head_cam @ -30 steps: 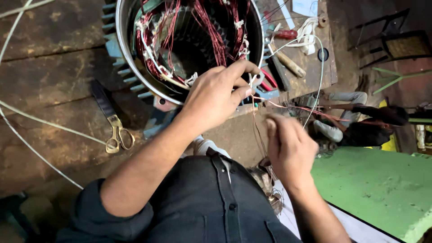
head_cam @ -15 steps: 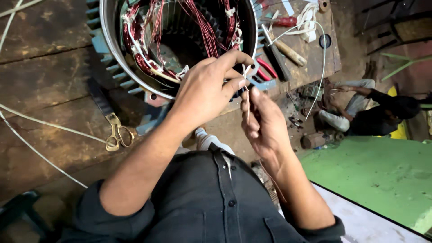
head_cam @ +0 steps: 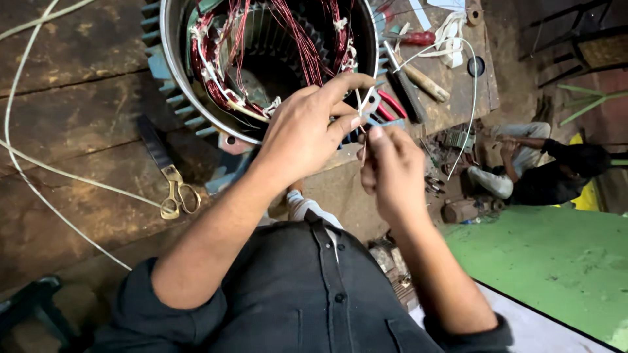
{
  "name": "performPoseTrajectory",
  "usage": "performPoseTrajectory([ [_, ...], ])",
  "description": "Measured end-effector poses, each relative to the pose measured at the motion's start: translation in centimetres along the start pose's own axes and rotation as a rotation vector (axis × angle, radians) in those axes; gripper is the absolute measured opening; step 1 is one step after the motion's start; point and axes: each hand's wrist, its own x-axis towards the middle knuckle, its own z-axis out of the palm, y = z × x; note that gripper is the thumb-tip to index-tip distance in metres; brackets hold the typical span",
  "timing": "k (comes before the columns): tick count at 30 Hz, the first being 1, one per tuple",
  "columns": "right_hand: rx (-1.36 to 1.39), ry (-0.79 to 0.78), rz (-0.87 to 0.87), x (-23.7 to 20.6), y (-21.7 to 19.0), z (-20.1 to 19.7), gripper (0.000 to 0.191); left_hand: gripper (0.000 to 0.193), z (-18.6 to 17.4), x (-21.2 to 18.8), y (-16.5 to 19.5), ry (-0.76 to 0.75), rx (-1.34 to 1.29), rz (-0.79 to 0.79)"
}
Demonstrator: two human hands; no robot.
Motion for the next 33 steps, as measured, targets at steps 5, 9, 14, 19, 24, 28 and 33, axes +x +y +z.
performPoseTrajectory([
  [5,0.193,-0.102,0.196,-1.9,-0.8,-0.8,0.015,0.04,0.1,0.1,-0.1,0.022,0.052,0.025],
  [9,-0.51,-0.002,-0.334,-2.6,-2.0,-2.4,0.018,0.039,-0.1,0.0,-0.2,0.019,0.041,0.07],
  [14,-0.66,0.107,-0.574,-0.7,-0.7,-1.6,0.016,0.04,-0.2,-0.1,0.2,0.02,0.032,0.074],
  [19,-0.037,0.025,0.012,-0.4,0.9,-0.1,0.013,0.042,-0.2,-0.2,0.6,0.02,0.047,0.056],
  [24,0.276,-0.093,0.246,-1.7,-0.6,-1.7,0.014,0.041,-0.4,-0.3,0.6,0.03,0.042,0.08],
  [28,-0.424,-0.107,-0.091,-3.6,-3.0,-3.9,0.017,0.04,-0.4,-0.1,0.6,0.035,0.058,0.071],
  [33,-0.634,0.113,-0.648,-3.3,-3.3,-3.1,0.023,0.038,-0.1,-0.3,0.5,0.043,0.082,0.066],
])
